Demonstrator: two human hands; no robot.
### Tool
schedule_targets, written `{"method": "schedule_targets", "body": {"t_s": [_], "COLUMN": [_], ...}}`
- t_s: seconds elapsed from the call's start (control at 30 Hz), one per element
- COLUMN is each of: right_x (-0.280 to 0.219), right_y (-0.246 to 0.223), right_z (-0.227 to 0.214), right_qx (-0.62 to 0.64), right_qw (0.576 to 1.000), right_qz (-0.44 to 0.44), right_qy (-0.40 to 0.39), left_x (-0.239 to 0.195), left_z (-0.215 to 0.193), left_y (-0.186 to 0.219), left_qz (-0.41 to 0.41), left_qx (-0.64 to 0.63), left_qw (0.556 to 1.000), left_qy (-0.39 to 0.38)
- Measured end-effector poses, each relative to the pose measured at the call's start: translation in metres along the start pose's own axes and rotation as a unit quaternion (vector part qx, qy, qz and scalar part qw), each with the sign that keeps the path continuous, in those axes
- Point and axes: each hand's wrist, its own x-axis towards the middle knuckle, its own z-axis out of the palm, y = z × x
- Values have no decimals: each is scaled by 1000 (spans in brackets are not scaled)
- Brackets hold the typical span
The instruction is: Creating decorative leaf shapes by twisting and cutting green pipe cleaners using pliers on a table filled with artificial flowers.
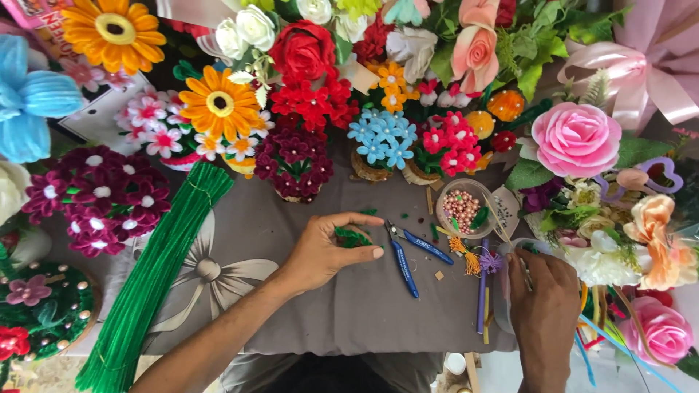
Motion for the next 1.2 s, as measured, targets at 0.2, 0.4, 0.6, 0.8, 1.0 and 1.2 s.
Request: {"method": "schedule_targets", "body": {"t_s": [0.2,0.4,0.6,0.8,1.0,1.2], "right_x": [0,9,18,45,65,79], "right_y": [-25,-54,-112,-158,-160,-150], "right_z": [-13,-18,-26,-27,-27,-24], "right_qx": [22,75,272,437,473,523], "right_qw": [998,994,960,866,839,818], "right_qz": [-36,-53,-45,-95,-78,-89], "right_qy": [39,64,-55,-224,-257,-223], "left_x": [1,1,-5,-18,-12,-12], "left_z": [-3,-3,1,5,5,5], "left_y": [-3,-1,10,27,29,40], "left_qz": [27,56,80,84,119,130], "left_qx": [18,38,110,165,154,136], "left_qw": [999,998,991,982,981,982], "left_qy": [3,-3,1,-41,-3,-4]}}
